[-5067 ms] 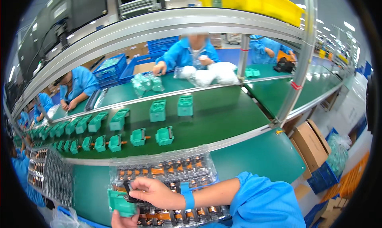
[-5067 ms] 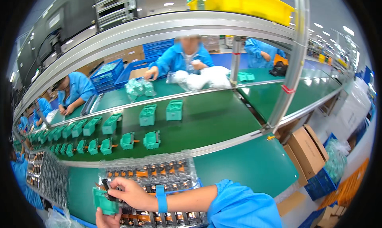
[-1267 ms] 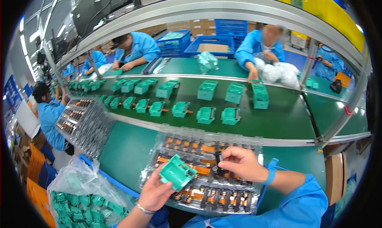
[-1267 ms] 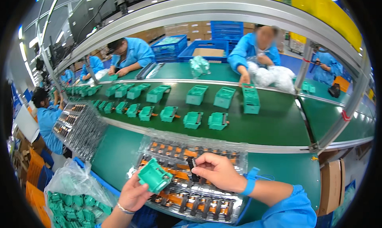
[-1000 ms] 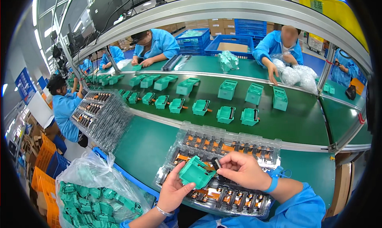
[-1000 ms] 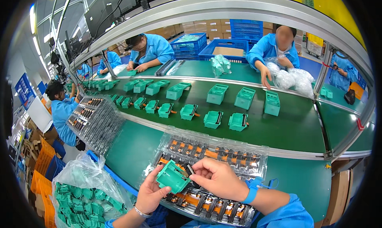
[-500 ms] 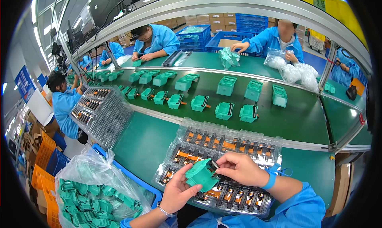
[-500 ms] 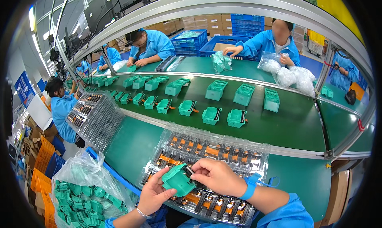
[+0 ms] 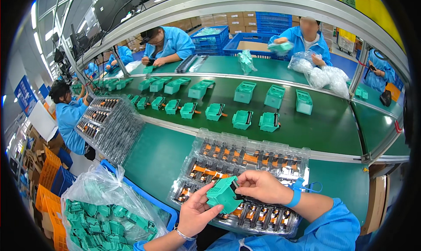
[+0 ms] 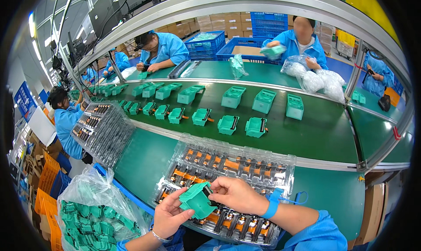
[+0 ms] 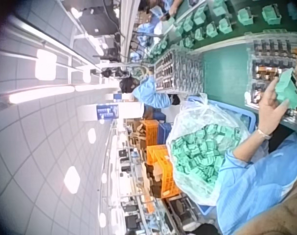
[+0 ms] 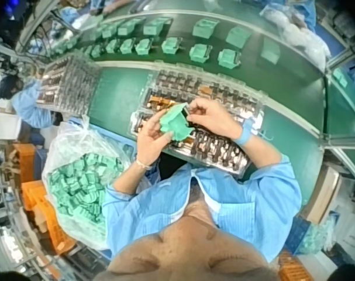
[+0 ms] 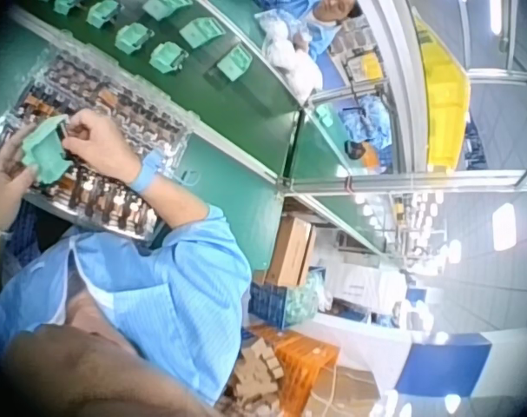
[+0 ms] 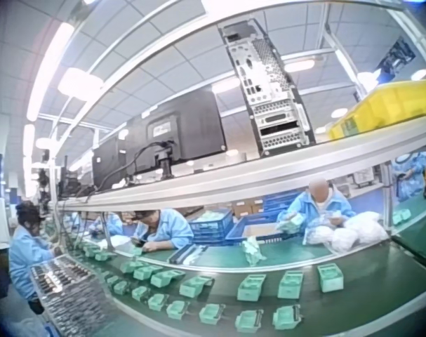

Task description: The person assembles electronic components by hand, inserting small black electronic components into green plastic housings on an assembly line.

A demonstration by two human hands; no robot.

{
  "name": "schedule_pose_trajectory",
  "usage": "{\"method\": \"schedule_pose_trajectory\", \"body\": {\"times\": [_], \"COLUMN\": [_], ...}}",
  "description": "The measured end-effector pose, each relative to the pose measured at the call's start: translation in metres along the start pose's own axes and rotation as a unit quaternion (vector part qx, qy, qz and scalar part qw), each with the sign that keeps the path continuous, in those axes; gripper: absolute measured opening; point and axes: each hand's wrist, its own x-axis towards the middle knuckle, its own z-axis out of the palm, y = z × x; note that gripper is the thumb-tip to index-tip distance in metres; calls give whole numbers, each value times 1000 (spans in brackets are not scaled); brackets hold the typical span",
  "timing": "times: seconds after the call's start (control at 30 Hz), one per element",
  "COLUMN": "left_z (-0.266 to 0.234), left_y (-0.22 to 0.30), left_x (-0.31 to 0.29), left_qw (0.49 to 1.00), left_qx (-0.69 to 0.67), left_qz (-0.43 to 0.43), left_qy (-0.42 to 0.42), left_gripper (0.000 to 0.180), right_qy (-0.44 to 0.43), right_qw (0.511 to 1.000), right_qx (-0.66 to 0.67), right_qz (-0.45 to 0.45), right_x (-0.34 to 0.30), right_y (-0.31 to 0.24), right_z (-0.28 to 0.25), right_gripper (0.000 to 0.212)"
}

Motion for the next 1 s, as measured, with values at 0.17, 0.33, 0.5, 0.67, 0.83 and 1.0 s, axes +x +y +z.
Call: {"method": "schedule_pose_trajectory", "body": {"times": [0.17,0.33,0.5,0.67,0.83,1.0], "left_z": [-2,-3,-2,-47,-111,-179], "left_y": [-1,-7,5,16,19,17], "left_x": [2,4,-1,-19,-72,-134], "left_qw": [999,999,998,983,925,787], "left_qx": [-5,-36,-16,38,218,428], "left_qz": [-48,-32,58,135,140,29], "left_qy": [10,-8,-5,115,278,442], "left_gripper": [59,62,79,41,31,31], "right_qy": [-7,16,110,107,73,343], "right_qw": [1000,1000,844,647,634,792], "right_qx": [20,-4,-318,-499,-544,-402], "right_qz": [-10,-14,-417,-566,-544,-306], "right_x": [0,-2,-11,-27,-32,-22], "right_y": [8,3,-24,-39,-35,5], "right_z": [-2,-2,-17,-55,-90,-154], "right_gripper": [18,15,18,22,20,17]}}
